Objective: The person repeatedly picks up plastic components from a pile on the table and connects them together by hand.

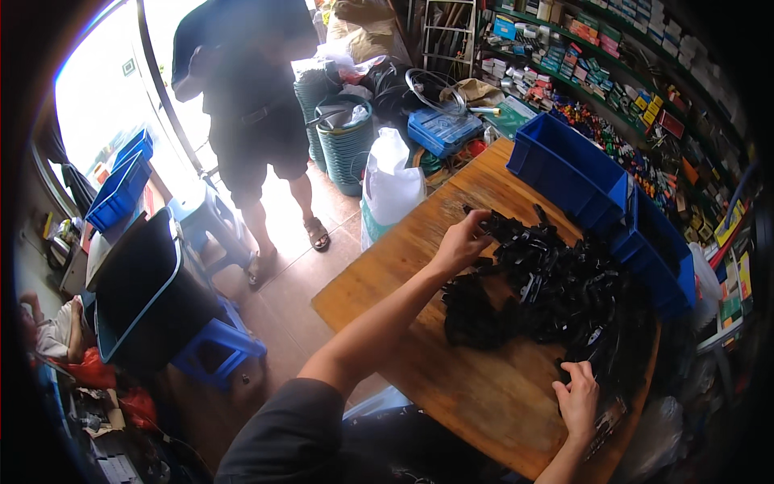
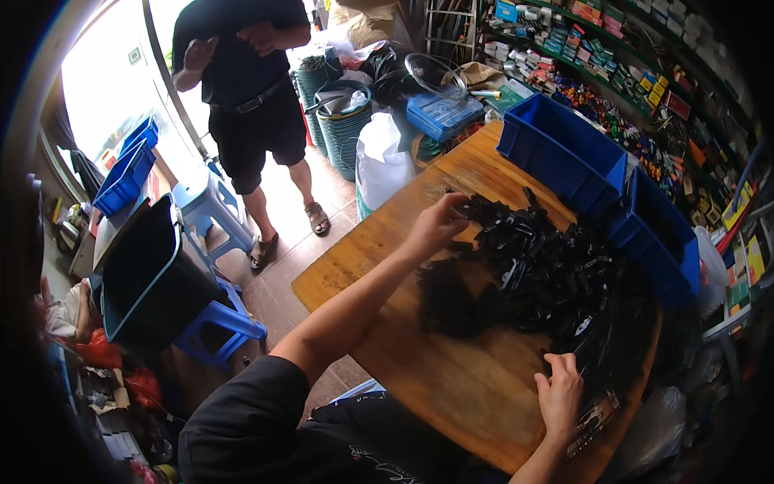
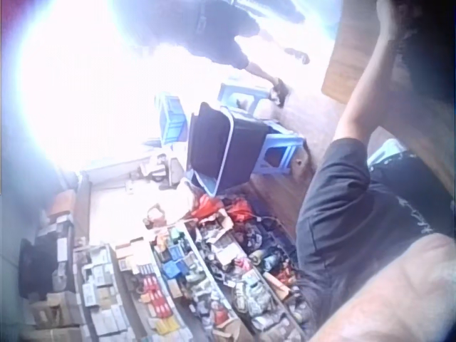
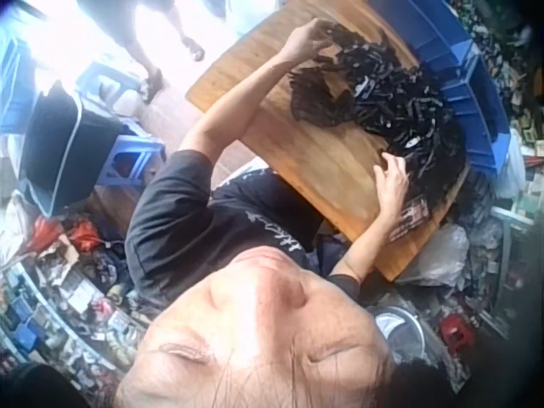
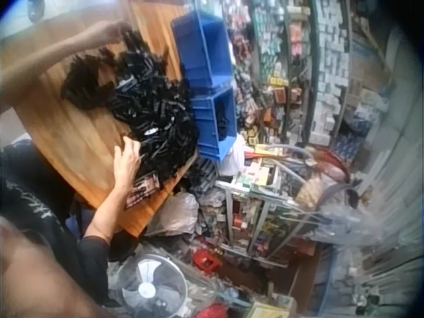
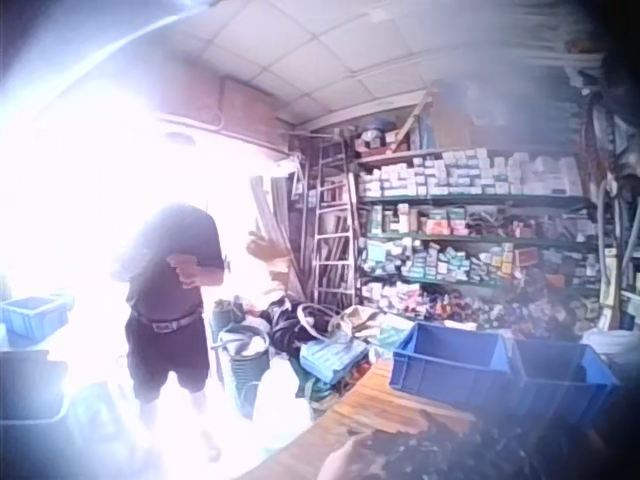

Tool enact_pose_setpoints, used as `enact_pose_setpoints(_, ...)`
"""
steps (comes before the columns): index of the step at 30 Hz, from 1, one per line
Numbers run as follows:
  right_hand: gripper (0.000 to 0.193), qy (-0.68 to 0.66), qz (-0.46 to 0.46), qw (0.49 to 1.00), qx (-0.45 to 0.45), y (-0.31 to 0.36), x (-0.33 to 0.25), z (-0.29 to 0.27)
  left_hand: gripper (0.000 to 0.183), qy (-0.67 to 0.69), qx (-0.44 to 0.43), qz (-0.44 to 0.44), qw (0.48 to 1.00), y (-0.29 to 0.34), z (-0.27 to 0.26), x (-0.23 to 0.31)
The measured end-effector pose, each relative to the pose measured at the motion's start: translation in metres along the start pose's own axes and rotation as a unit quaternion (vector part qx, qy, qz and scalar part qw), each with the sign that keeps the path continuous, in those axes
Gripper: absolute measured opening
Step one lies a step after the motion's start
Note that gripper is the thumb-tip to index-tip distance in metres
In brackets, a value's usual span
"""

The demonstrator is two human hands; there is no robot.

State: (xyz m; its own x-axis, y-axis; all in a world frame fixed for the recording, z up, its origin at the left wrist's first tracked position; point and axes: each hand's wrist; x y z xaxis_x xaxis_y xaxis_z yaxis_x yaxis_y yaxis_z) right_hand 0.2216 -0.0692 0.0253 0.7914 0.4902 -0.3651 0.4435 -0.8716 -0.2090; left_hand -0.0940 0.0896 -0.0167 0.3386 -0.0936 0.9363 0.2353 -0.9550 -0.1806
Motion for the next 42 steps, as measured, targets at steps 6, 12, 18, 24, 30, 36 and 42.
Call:
enact_pose_setpoints(6, 0.035, -0.005, 0.005, 1.000, -0.008, -0.001, -0.008, 0.000, 0.047, 0.251, 0.139, -0.159, 0.945, -0.031, -0.065, -0.028)
enact_pose_setpoints(12, 0.034, 0.073, -0.043, 0.996, 0.002, 0.001, -0.003, 0.004, 0.045, 0.317, -0.121, -0.177, 0.924, -0.005, -0.025, 0.004)
enact_pose_setpoints(18, 0.036, -0.073, -0.008, 0.997, 0.007, -0.004, -0.021, -0.001, 0.043, 0.456, -0.333, -0.199, 0.801, 0.049, 0.012, 0.050)
enact_pose_setpoints(24, 0.054, -0.693, 0.002, 0.709, 0.128, -0.014, -0.024, 0.014, 0.019, 0.454, -0.394, -0.273, 0.751, 0.074, 0.016, 0.056)
enact_pose_setpoints(30, 0.045, -0.635, -0.006, 0.762, 0.127, -0.014, -0.029, 0.010, 0.024, 0.343, -0.494, -0.217, 0.769, 0.111, 0.043, 0.078)
enact_pose_setpoints(36, 0.038, -0.573, -0.012, 0.796, 0.192, -0.015, -0.027, 0.020, 0.016, 0.180, -0.501, -0.235, 0.814, 0.122, 0.046, 0.085)
enact_pose_setpoints(42, 0.032, -0.295, -0.069, 0.924, 0.233, -0.017, -0.031, 0.021, 0.012, 0.101, -0.441, -0.189, 0.871, 0.128, 0.044, 0.086)
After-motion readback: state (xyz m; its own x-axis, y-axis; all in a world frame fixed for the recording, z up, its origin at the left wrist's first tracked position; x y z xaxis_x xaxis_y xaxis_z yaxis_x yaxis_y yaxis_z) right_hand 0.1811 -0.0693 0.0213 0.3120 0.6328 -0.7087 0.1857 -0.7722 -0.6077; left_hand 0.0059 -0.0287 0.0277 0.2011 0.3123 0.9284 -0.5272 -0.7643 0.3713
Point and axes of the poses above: each hand's wrist, its own y-axis away from the middle knuckle, its own z-axis out of the palm, x = y × z, and after that the axes turned 14 degrees about -z, right-handed
